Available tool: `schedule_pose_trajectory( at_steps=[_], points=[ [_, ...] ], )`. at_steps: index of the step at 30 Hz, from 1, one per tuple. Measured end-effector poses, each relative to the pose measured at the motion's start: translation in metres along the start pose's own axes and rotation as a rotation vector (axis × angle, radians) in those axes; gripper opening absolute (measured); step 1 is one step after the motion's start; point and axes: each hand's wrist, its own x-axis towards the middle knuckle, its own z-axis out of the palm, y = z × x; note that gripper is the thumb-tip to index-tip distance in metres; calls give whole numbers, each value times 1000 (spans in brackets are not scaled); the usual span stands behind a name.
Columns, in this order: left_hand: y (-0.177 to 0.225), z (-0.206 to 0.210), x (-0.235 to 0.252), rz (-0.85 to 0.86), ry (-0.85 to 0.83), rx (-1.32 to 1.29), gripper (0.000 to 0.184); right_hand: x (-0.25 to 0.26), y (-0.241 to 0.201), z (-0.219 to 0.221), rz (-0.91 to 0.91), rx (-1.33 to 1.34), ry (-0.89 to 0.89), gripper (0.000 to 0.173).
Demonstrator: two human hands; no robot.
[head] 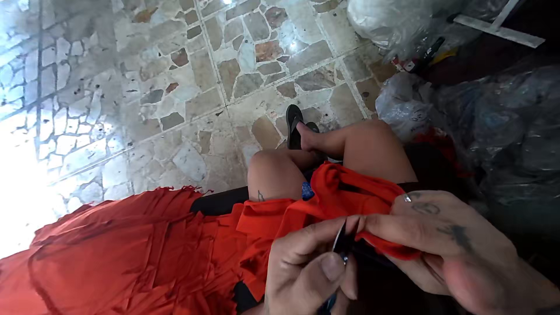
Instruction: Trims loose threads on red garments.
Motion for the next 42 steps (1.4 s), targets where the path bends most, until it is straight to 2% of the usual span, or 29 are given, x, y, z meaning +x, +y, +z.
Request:
schedule_pose_trajectory(
  at_steps=[3, 5, 8, 10, 12, 14, 15, 18, 21, 29, 36, 40, 42],
  points=[
    [6, -4, 1, -74, 80, -250, 37, -5, 4, 1, -57, 13, 17, 21],
    [11, -12, 4, -21, 97, -284, 37, -6, 3, -2, -49, 26, 5, 20],
    [9, -24, 9, 187, 90, 121, 34, -9, 1, -7, 9, 66, 25, 17],
    [9, -25, 12, 226, 96, 367, 35, -9, 0, -10, 66, 145, 40, 22],
    [7, -22, 17, 225, 1, 599, 43, -9, 0, -8, 97, 202, 66, 29],
    [0, -20, 26, 293, -111, 713, 32, -10, 0, -4, 110, 238, 90, 29],
    [-3, -19, 28, 346, -113, 780, 26, -10, 1, -5, 117, 256, 76, 27],
    [-3, -18, 28, 476, -20, 966, 27, -12, 7, -19, 122, 294, -1, 30],
    [0, -16, 25, 561, 17, 1077, 24, -8, 3, -34, 134, 205, -66, 26],
    [4, -9, 25, 591, 1, 1104, 23, 7, -5, -20, 124, 91, -131, 29],
    [5, -16, 25, 492, -26, 1085, 25, 0, 1, -23, 81, 129, -110, 12],
    [4, -17, 29, 448, -67, 1041, 24, -3, -3, -23, 114, 51, -121, 20],
    [4, -18, 30, 405, -90, 989, 23, -9, -2, -26, 112, 24, -161, 15]
  ],
)
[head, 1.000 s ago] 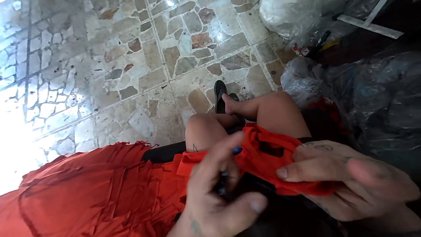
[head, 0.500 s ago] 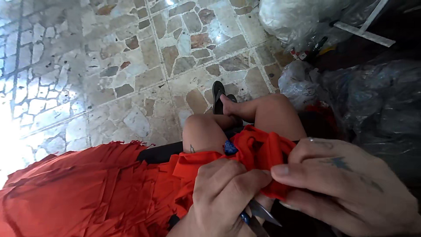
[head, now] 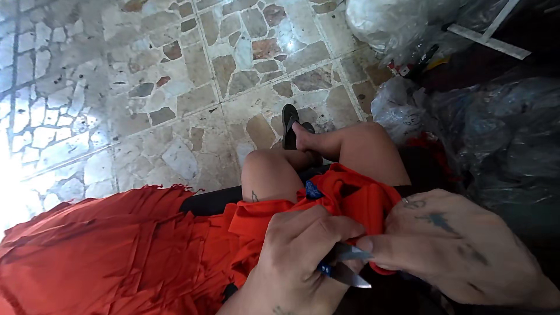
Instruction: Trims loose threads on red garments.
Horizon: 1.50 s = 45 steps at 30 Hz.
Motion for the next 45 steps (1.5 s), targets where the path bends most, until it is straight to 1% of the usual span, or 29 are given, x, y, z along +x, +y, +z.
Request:
schedule_pose_trajectory(
  at_steps=[4, 8, 10, 15, 18, 20, 23, 25, 33, 38, 40, 42, 43, 45],
  points=[
    [-4, -1, 0, -59, -40, -59, 26, 8, 8, 1, -81, 21, 4, 10],
    [-5, -2, 0, -86, -22, -89, 30, 8, 9, 0, -50, 49, 8, 14],
    [-6, -2, 0, -87, -15, -106, 30, 9, 13, 2, -53, 151, 16, 17],
    [-11, 2, 1, -75, -35, -156, 29, 9, 20, 14, -62, 588, 70, 18],
    [-15, 8, -1, -79, -26, -223, 29, 8, 19, 17, -35, 722, 66, 18],
    [-17, 11, -2, -75, -9, -242, 28, 6, 18, 15, -26, 732, 59, 18],
    [-23, 14, -3, -103, 90, -250, 27, 3, 17, 11, 7, 737, 78, 18],
    [-26, 16, -1, -97, 118, -249, 26, -1, 17, 12, 35, 769, 103, 18],
    [-38, 26, -2, -54, 139, -184, 28, -18, 16, 16, 160, 892, 162, 16],
    [-49, 37, -6, -49, 185, -156, 28, -27, 21, 29, 246, 940, 268, 14],
    [-42, 35, -5, -27, 169, -122, 28, -30, 25, 32, 284, 986, 306, 14],
    [-46, 37, -7, -55, 157, -83, 30, -33, 22, 35, 310, 1027, 306, 14],
    [-49, 41, -8, -74, 149, -83, 30, -32, 21, 38, 314, 1040, 292, 15],
    [-47, 47, -2, -57, 120, -99, 30, -28, 23, 43, 292, 1072, 310, 15]
  ],
)
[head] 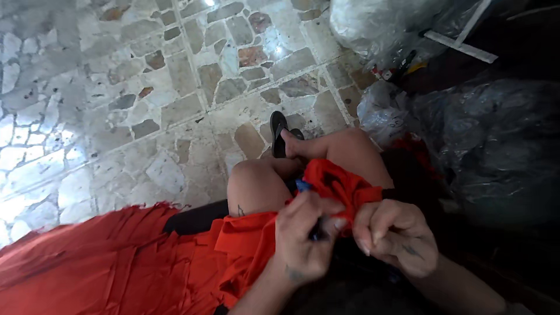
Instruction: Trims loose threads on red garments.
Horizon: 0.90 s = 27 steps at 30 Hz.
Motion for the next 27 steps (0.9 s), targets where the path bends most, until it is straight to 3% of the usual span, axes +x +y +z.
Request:
schedule_pose_trajectory(
  at_steps=[10, 13, 16, 18, 20, 21, 23, 24, 25, 27],
  points=[
    [-28, -2, -9, -121, 53, 49, 30, -11, -8, -9, 0, -22, 64, 13],
    [-17, 1, -3, -56, 29, 25, 31, -12, -12, -14, -27, -110, 83, 14],
    [-32, -19, -8, -88, 73, 160, 27, -20, -49, -57, -70, -373, 160, 14],
    [-29, -36, -6, -72, 108, 154, 25, -41, -69, -127, -89, -617, 322, 14],
    [-14, -45, -8, -27, 143, 118, 23, -71, -70, -210, 49, -966, 642, 13],
    [-6, -47, -7, 4, 157, 103, 23, -85, -69, -243, 290, -1233, 775, 23],
    [7, -49, -4, 60, 181, 87, 21, -101, -65, -281, 867, -1492, 770, 50],
    [13, -49, -4, 82, 195, 101, 21, -102, -61, -283, 966, -1533, 711, 50],
    [18, -49, -4, 92, 208, 137, 20, -99, -57, -272, 909, -1540, 670, 44],
    [27, -49, -5, 107, 230, 217, 16, -78, -48, -209, 569, -1463, 584, 39]
  ],
)
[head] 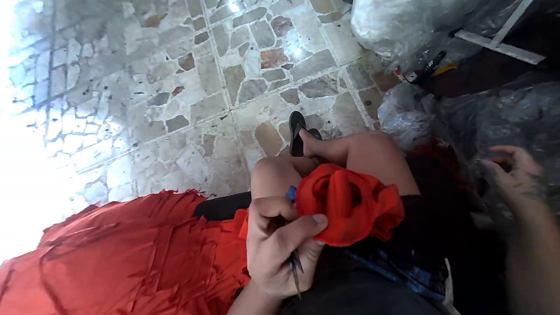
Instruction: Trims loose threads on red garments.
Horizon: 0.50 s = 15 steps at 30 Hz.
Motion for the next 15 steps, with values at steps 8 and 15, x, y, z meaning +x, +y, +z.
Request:
schedule_pose_trajectory(
  at_steps=[8, 15],
  points=[
    [29, -5, 13, 226, -193, 147, 18, -74, -248, 34, -1059, 661, -74, 34],
    [17, -24, 8, 169, -221, 245, 29, -71, -235, 16, -1105, 488, 55, 20]
  ],
)
